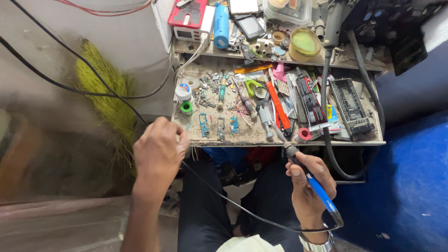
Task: The person uses a soldering iron and solder wire to work on a small blue circuit board placed on a cluttered workbench. They hold the board with one hand while applying heat and solder with the other, focusing on specific connection points.
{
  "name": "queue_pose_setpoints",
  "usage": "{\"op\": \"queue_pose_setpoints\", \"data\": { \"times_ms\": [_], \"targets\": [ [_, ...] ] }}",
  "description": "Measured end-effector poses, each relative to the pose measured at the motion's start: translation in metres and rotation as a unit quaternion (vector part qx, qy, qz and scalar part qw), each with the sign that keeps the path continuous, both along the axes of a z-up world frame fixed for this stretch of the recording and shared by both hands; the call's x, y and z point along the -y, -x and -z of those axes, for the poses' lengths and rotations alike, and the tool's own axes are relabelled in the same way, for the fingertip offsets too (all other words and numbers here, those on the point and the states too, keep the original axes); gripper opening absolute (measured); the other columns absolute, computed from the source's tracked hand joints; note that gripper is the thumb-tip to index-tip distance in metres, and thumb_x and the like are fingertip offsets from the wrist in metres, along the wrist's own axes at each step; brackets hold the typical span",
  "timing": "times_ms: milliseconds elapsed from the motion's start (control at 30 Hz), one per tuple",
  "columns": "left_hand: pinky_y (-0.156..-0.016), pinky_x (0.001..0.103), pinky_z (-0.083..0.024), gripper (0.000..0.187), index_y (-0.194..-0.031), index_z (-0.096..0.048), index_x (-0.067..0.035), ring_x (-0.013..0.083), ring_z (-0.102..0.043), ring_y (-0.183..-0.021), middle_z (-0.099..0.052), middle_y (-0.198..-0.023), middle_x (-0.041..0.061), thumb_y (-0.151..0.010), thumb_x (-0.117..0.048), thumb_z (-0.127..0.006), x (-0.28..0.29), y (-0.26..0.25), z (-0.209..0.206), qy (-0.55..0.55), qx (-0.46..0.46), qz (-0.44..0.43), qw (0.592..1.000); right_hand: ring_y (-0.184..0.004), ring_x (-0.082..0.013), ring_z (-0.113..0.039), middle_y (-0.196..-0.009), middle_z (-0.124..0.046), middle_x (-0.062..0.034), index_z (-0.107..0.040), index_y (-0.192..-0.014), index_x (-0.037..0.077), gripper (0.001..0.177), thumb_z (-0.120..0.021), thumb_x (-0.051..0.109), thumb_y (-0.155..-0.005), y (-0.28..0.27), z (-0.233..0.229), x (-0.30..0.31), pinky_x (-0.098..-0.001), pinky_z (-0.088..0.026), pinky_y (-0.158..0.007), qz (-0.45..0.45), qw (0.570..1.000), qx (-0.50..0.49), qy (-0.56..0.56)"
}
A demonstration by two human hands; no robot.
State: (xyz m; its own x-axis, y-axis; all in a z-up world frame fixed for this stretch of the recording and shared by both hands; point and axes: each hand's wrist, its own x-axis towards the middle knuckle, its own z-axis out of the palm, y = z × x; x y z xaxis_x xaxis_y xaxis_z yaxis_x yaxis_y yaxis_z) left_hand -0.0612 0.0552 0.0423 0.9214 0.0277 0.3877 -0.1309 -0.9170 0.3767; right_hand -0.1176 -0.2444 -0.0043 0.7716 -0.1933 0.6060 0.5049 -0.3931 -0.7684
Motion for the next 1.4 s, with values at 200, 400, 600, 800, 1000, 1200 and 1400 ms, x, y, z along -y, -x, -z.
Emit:
{"op": "queue_pose_setpoints", "data": {
  "times_ms": [200,400,600,800,1000,1200,1400],
  "targets": [
    [-0.07,0.046,-0.054,0.013,-0.082,-0.071,-0.011,0.0331,-0.07,-0.079,-0.07,-0.086,0.01,-0.085,-0.023,-0.074,-0.016,0.045,0.0,0.073,-0.039,-0.039,0.996,-0.086,-0.015,-0.072,-0.102,-0.069,-0.0117,-0.066,-0.123,-0.001,0.029,-0.07,0.018,-0.102,-0.002,0.003,-0.001,-0.0244,-0.062,-0.072,-0.001,1.0,0.0,-0.004],
    [-0.09,0.045,-0.057,0.022,-0.105,-0.071,-0.023,0.0303,-0.073,-0.1,-0.077,-0.101,0.006,-0.089,-0.038,-0.069,-0.06,0.109,0.067,-0.07,-0.502,-0.077,0.859,-0.087,-0.0152,-0.072,-0.103,-0.068,-0.0122,-0.065,-0.123,-0.002,0.028,-0.069,0.018,-0.103,-0.005,0.006,0.003,-0.0249,-0.062,-0.073,0.003,1.0,-0.003,-0.016],
    [-0.106,0.044,-0.052,0.025,-0.118,-0.069,-0.03,0.0226,-0.071,-0.12,-0.076,-0.121,0.0,-0.094,-0.037,-0.066,-0.106,0.142,0.111,-0.088,-0.605,-0.133,0.78,-0.087,-0.0148,-0.072,-0.102,-0.069,-0.012,-0.066,-0.122,-0.001,0.029,-0.07,0.018,-0.102,-0.007,0.008,0.0,-0.025,-0.062,-0.073,-0.003,1.0,-0.011,-0.02],
    [-0.09,0.042,-0.057,0.024,-0.108,-0.075,-0.025,0.0274,-0.071,-0.104,-0.076,-0.11,-0.001,-0.088,-0.036,-0.068,-0.067,0.122,0.072,-0.003,-0.399,-0.117,0.909,-0.086,-0.015,-0.072,-0.101,-0.069,-0.0116,-0.067,-0.122,-0.001,0.029,-0.071,0.018,-0.101,-0.004,0.006,-0.003,-0.0245,-0.061,-0.072,-0.009,1.0,-0.005,-0.018],
    [-0.075,0.039,-0.056,0.014,-0.096,-0.073,-0.009,0.0282,-0.072,-0.086,-0.074,-0.096,0.006,-0.088,-0.02,-0.072,-0.02,0.071,0.025,0.067,-0.047,-0.002,0.997,-0.087,-0.0148,-0.071,-0.103,-0.069,-0.012,-0.067,-0.121,-0.001,0.027,-0.07,0.018,-0.102,-0.003,0.008,0.002,-0.0247,-0.062,-0.073,0.002,0.999,-0.016,-0.03],
    [-0.077,0.04,-0.055,0.015,-0.1,-0.074,-0.007,0.0277,-0.068,-0.091,-0.069,-0.095,0.008,-0.089,-0.016,-0.072,-0.004,0.023,0.007,0.05,0.023,0.059,0.997,-0.086,-0.0143,-0.072,-0.102,-0.07,-0.0115,-0.067,-0.121,-0.001,0.028,-0.07,0.018,-0.101,-0.008,0.014,0.004,-0.0241,-0.062,-0.071,-0.003,0.999,-0.022,-0.038],
    [-0.079,0.044,-0.052,0.022,-0.1,-0.075,-0.007,0.0292,-0.064,-0.094,-0.065,-0.096,0.01,-0.082,-0.019,-0.076,-0.008,0.001,0.0,0.013,-0.066,0.12,0.991,-0.085,-0.0143,-0.071,-0.102,-0.069,-0.0114,-0.067,-0.122,-0.001,0.028,-0.07,0.018,-0.102,-0.01,0.016,0.004,-0.024,-0.061,-0.071,-0.003,0.999,-0.031,-0.04]
  ]
}}
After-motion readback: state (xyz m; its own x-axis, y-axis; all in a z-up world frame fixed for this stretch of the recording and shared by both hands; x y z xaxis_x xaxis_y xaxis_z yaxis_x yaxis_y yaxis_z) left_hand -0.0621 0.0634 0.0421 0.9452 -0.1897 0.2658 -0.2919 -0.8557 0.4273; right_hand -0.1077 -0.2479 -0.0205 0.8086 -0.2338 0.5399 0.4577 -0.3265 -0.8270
